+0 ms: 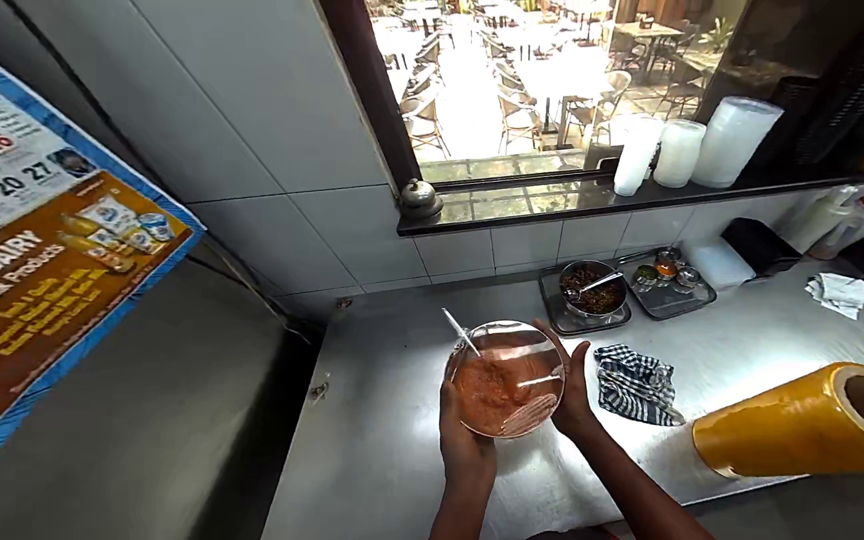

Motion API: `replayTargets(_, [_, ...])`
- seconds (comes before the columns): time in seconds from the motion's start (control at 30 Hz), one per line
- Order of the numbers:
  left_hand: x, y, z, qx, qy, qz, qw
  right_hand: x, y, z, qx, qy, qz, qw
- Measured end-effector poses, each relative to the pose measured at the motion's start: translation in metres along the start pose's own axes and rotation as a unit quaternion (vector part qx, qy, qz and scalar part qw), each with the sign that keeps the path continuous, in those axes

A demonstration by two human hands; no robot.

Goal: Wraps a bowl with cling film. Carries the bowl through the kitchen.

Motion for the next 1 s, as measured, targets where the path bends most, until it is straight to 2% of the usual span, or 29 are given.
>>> replayTargets(0.07, [0.0, 0.005, -0.001, 0.03, 0.021, 0.01, 0.999, -0.001, -0.004, 0.003, 0.044, -0.002, -0.028, 0.999])
replayTargets(0.17, [0.006, 0.001, 0.0, 0.121, 0.035, 0.037, 0.991, -0.011, -0.008, 0.016, 0.069, -0.043, -0.025, 0.996])
replayTargets(0.27, [0.02, -0.004, 0.006, 0.245, 0.044, 0.053, 0.967, -0.026, -0.014, 0.029, 0.076, -0.076, 0.004, 0.994])
replayTargets(0.33, [0.03, -0.006, 0.007, 0.334, 0.066, 0.027, 0.94, -0.032, -0.021, 0.033, 0.078, -0.088, 0.011, 0.993])
replayTargets(0.4, [0.036, -0.01, 0.002, 0.421, 0.081, -0.009, 0.903, -0.037, -0.027, 0.034, 0.109, -0.089, 0.003, 0.99])
replayTargets(0.5, [0.041, -0.016, 0.0, 0.537, 0.086, -0.053, 0.838, -0.041, -0.031, 0.03, 0.156, -0.045, -0.003, 0.987])
replayTargets(0.63, [0.032, -0.026, -0.012, 0.666, 0.095, -0.117, 0.73, -0.044, -0.038, 0.03, 0.196, -0.026, -0.014, 0.98])
replayTargets(0.73, [0.026, -0.028, -0.021, 0.747, 0.097, -0.131, 0.644, -0.048, -0.046, 0.033, 0.196, -0.025, -0.025, 0.98])
replayTargets(0.8, [0.025, -0.028, -0.023, 0.78, 0.093, -0.123, 0.607, -0.051, -0.047, 0.032, 0.193, -0.01, -0.027, 0.981])
replayTargets(0.87, [0.025, -0.028, -0.023, 0.793, 0.094, -0.112, 0.591, -0.052, -0.049, 0.032, 0.199, -0.003, -0.035, 0.979])
replayTargets(0.9, [0.027, -0.029, -0.021, 0.789, 0.098, -0.11, 0.596, -0.053, -0.051, 0.033, 0.212, -0.001, -0.038, 0.977])
replayTargets(1.0, [0.037, -0.03, -0.012, 0.746, 0.129, -0.109, 0.644, -0.055, -0.054, 0.036, 0.253, -0.018, -0.055, 0.966])
Point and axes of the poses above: each hand's wrist, its own x-axis towards the middle knuckle, its own z-axis out of the back of the hand, y = z × x, the point moved 10 cm from there along x, towards the middle knuckle, and after that the axes turned 4 degrees about -x, right-handed, at the moved point
